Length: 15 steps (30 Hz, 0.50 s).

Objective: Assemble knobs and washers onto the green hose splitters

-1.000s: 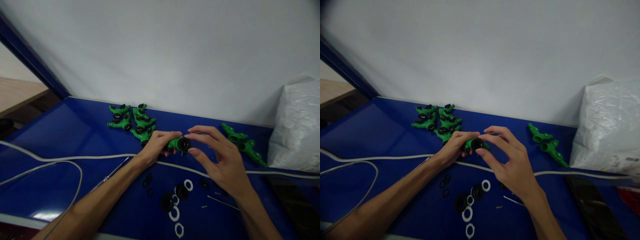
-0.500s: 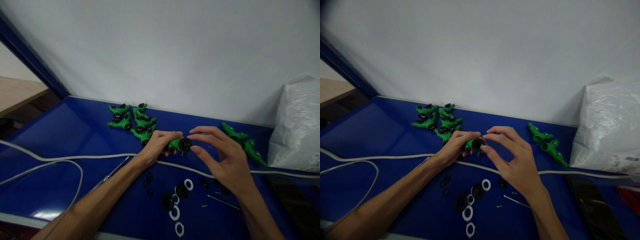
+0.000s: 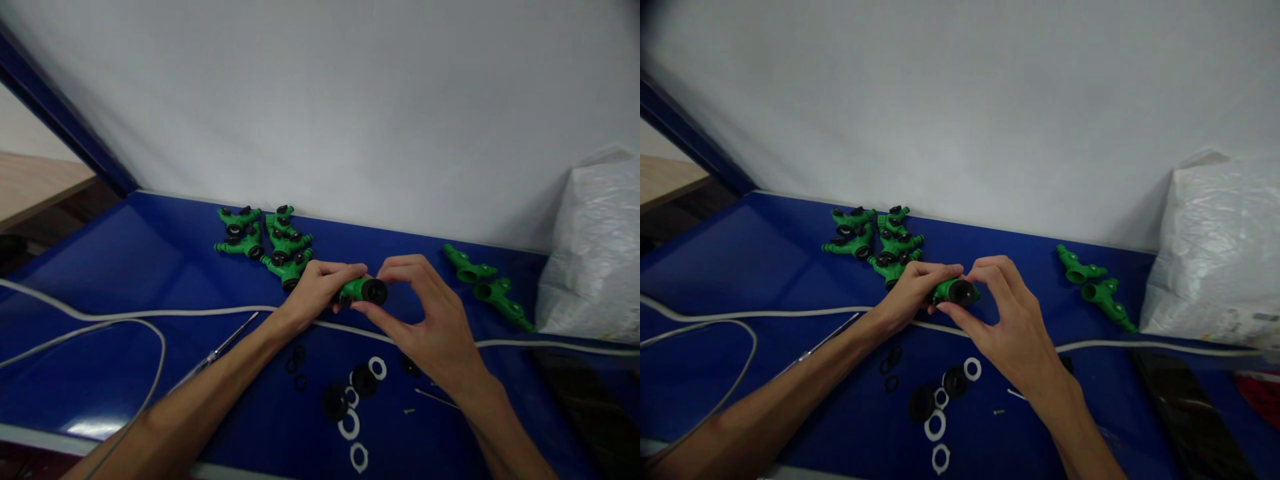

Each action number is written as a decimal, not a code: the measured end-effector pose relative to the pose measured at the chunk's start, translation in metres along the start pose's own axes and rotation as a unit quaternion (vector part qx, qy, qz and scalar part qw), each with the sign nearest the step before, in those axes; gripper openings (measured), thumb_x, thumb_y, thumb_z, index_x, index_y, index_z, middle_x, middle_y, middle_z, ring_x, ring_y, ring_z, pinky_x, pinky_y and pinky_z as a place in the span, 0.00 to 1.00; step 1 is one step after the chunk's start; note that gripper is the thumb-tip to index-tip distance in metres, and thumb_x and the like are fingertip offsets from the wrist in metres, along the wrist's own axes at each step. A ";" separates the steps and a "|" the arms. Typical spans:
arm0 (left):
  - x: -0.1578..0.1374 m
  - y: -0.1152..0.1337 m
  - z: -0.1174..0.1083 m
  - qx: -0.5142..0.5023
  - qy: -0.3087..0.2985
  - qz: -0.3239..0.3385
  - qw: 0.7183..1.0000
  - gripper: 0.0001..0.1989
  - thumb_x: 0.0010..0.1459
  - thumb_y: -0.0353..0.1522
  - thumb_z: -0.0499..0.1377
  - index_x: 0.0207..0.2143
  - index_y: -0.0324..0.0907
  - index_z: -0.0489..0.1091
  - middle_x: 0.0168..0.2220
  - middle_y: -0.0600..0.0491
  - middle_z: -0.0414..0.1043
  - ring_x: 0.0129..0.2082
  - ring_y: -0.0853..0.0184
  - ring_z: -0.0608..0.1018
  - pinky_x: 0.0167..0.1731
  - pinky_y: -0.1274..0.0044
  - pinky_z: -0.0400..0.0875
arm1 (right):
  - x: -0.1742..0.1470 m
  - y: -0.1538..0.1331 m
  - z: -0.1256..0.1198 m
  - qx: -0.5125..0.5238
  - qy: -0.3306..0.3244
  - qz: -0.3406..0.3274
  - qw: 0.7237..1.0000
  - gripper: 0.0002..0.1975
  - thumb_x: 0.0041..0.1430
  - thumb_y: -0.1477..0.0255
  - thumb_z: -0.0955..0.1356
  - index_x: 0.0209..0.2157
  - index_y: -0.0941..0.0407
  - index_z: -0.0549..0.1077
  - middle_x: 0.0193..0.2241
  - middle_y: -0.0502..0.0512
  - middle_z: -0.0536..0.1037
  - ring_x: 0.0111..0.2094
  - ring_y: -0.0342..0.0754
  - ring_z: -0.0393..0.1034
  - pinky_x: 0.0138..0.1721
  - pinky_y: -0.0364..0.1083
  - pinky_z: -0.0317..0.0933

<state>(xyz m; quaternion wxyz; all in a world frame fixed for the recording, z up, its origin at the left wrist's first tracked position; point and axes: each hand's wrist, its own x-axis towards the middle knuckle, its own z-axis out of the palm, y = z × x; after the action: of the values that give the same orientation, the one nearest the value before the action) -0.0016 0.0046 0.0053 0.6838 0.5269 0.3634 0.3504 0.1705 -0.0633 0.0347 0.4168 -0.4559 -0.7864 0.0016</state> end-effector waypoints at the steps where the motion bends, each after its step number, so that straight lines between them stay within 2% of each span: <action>1: 0.000 0.000 0.000 0.000 0.000 -0.001 1.000 0.21 0.57 0.46 0.65 0.23 0.37 0.76 0.18 0.57 0.67 0.16 0.77 0.64 0.15 0.82 0.57 | 0.000 0.000 -0.001 0.005 -0.006 0.000 1.000 0.16 0.59 0.68 0.76 0.44 0.54 0.70 0.41 0.55 0.74 0.43 0.49 0.72 0.46 0.48 0.70; 3: -0.001 0.002 0.000 -0.005 -0.001 -0.003 1.000 0.21 0.57 0.47 0.64 0.24 0.37 0.76 0.18 0.56 0.68 0.16 0.76 0.66 0.15 0.82 0.57 | 0.001 0.000 -0.005 0.013 -0.039 -0.005 0.999 0.18 0.61 0.68 0.75 0.50 0.55 0.70 0.45 0.57 0.74 0.47 0.50 0.72 0.49 0.49 0.70; 6: -0.001 0.002 0.000 -0.018 0.010 -0.006 1.000 0.22 0.57 0.48 0.63 0.25 0.37 0.77 0.18 0.56 0.69 0.16 0.75 0.66 0.15 0.82 0.57 | 0.003 0.002 -0.013 0.028 -0.080 -0.018 0.996 0.19 0.65 0.74 0.71 0.56 0.52 0.71 0.50 0.58 0.73 0.51 0.49 0.72 0.52 0.49 0.69; 9: 0.000 0.002 -0.001 -0.013 0.018 -0.010 1.000 0.22 0.57 0.48 0.63 0.24 0.37 0.76 0.17 0.56 0.69 0.15 0.76 0.65 0.16 0.82 0.57 | 0.005 0.002 -0.013 0.032 -0.075 -0.009 0.997 0.16 0.66 0.77 0.70 0.53 0.50 0.73 0.48 0.56 0.74 0.48 0.47 0.73 0.50 0.48 0.69; 15: 0.000 0.001 -0.001 -0.003 0.020 0.004 1.000 0.21 0.57 0.47 0.64 0.22 0.38 0.76 0.17 0.57 0.68 0.15 0.76 0.65 0.15 0.82 0.56 | 0.003 -0.001 -0.002 0.028 -0.036 0.029 0.999 0.14 0.61 0.73 0.74 0.45 0.52 0.70 0.38 0.52 0.73 0.38 0.48 0.72 0.40 0.48 0.70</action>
<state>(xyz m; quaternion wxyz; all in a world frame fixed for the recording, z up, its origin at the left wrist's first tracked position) -0.0024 0.0050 0.0062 0.6768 0.5190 0.3738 0.3643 0.1705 -0.0623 0.0388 0.4008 -0.4667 -0.7867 0.0518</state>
